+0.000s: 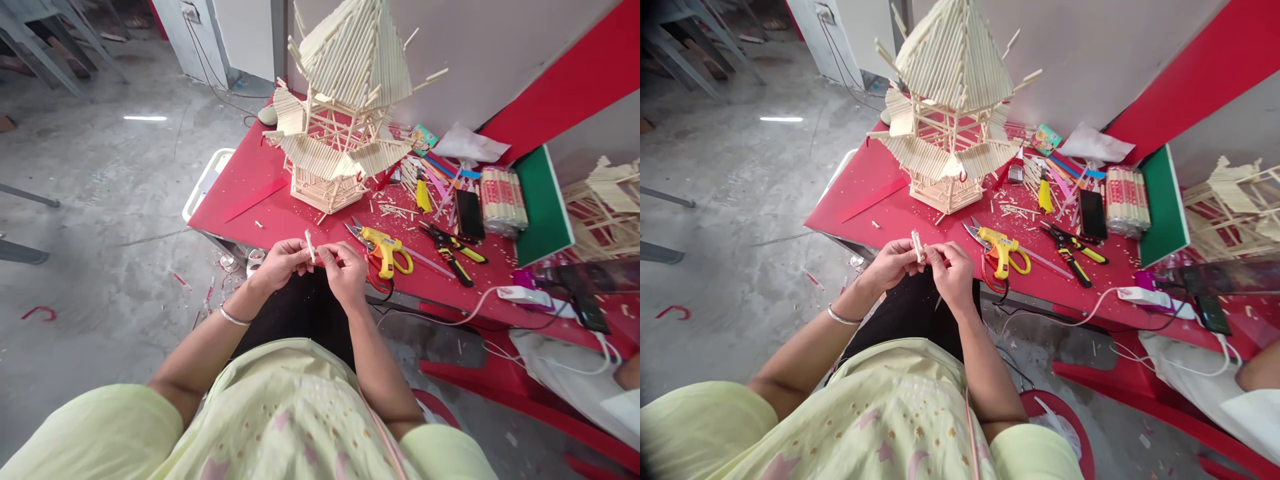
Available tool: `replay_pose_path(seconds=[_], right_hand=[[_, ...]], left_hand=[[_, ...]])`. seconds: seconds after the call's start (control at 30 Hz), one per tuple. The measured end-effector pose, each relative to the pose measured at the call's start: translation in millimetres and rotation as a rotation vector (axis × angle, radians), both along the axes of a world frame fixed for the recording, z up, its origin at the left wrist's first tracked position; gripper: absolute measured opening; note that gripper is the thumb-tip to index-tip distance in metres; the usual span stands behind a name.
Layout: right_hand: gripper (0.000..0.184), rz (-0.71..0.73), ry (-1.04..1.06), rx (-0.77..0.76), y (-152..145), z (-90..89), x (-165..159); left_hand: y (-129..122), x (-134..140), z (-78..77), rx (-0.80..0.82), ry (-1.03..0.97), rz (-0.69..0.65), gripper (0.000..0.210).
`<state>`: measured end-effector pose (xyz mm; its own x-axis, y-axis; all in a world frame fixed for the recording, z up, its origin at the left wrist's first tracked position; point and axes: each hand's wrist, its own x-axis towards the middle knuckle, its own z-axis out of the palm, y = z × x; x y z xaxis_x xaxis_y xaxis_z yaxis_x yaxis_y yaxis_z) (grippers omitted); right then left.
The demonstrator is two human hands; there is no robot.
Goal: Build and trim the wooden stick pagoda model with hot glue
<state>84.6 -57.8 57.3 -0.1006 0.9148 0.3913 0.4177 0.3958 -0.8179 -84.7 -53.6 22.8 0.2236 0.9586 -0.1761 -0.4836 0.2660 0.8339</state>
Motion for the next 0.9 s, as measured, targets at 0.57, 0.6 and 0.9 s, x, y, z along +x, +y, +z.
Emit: replay_pose_path(seconds=[0.57,0.6,0.9], right_hand=[[0.025,0.023,0.036,-0.058,-5,-3.5,-7],[0.026,0.019,0.04,-0.067,-5,-4.3,-8],[0.028,0.017,0.109,-0.109,-4,-14.0,-7]], left_hand=[[-5,1,-6.9,-0.062,-0.033,0.057,0.036],[-5,1,-7.6,-0.065,-0.032,0.06,0.036],[-6,2,-9.1,-0.1,-0.05,0.112,0.043]])
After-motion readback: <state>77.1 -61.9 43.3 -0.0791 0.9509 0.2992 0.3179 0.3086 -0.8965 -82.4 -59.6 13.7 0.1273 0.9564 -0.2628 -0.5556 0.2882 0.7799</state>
